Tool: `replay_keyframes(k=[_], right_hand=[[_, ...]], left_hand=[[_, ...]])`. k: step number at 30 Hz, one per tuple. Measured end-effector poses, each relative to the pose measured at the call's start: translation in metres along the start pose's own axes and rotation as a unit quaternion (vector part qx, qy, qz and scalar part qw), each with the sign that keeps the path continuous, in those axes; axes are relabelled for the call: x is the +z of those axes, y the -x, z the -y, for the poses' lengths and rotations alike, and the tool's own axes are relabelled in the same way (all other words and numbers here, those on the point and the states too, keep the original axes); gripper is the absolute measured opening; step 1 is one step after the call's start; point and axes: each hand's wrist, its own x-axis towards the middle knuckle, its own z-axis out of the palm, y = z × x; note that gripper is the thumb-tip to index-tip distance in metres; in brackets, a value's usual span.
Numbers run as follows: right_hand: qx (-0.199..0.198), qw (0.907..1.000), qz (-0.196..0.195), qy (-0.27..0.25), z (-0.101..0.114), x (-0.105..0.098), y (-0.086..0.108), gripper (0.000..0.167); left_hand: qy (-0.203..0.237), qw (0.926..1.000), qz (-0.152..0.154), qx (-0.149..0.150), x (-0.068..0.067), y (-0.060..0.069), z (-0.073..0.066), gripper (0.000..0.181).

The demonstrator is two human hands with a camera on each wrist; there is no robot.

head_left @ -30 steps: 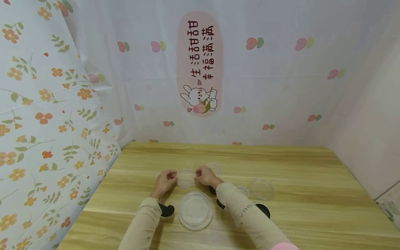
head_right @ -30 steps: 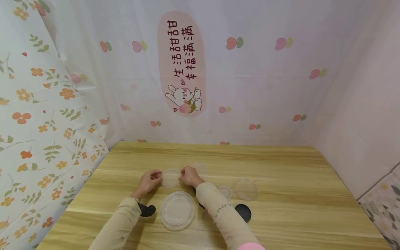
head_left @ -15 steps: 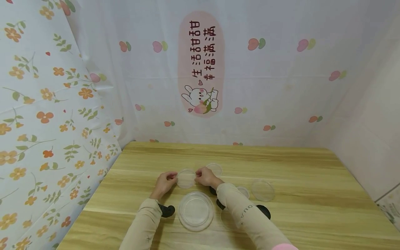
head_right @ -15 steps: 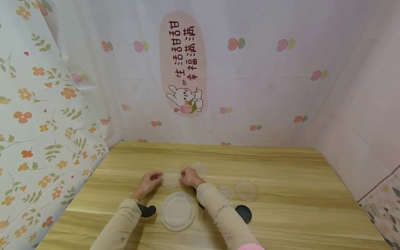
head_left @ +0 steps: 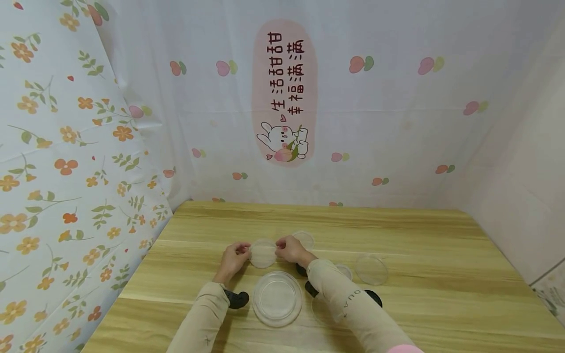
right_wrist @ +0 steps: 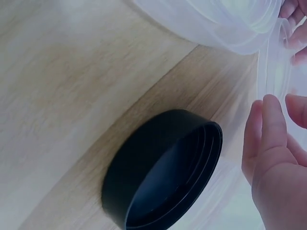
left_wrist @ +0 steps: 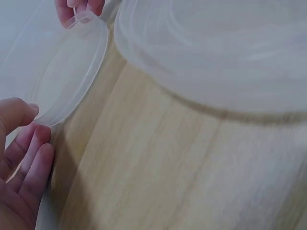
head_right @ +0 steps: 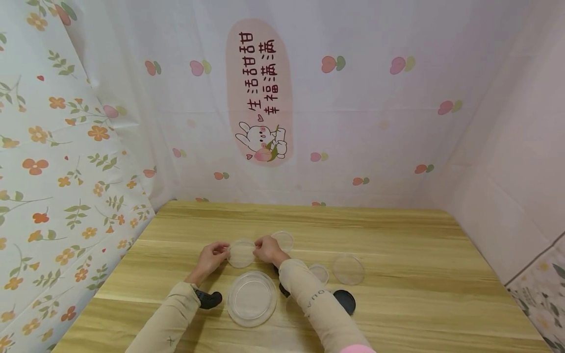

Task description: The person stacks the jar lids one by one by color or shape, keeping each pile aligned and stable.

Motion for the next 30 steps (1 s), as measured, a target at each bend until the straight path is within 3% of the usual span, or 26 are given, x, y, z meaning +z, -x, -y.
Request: replay_keyframes(k=[2,6,9,10,16,21,30], right_hand=[[-0.013,0.9997,-0.002,-0.021,0.031,-0.017,0.021,0.031],[0.029,0.9969,0.008,-0.073,0.113,-0.056,0.07,0.027],[0.066,0.9935,0.006,-0.092,0.154,-0.074,0.094,0.027],[0.06,0.9942,0.002,-0.089,0.16,-0.076,0.098,0.026],[0.042,0.9922,-0.006,-0.117,0.167,-0.082,0.106,0.021],[0.055,0.9878,-0.018,-0.144,0.166,-0.085,0.107,0.018],[0.038,0.9937,-0.043,-0.096,0.162,-0.094,0.112,0.007]], left_hand=[[-0.001,1.0,-0.003,0.006,0.001,0.001,-0.003,0.02],[0.011,0.9998,-0.01,0.011,0.002,0.0,-0.008,0.02],[0.014,0.9997,-0.01,0.016,0.001,-0.001,-0.01,0.021],[0.014,0.9997,-0.008,0.018,0.001,-0.001,-0.011,0.021],[0.007,0.9999,0.002,0.015,0.0,0.002,-0.018,0.022],[-0.003,0.9998,0.001,0.017,0.001,0.003,-0.023,0.021],[-0.009,0.9996,0.019,0.016,0.006,0.005,-0.032,0.017]])
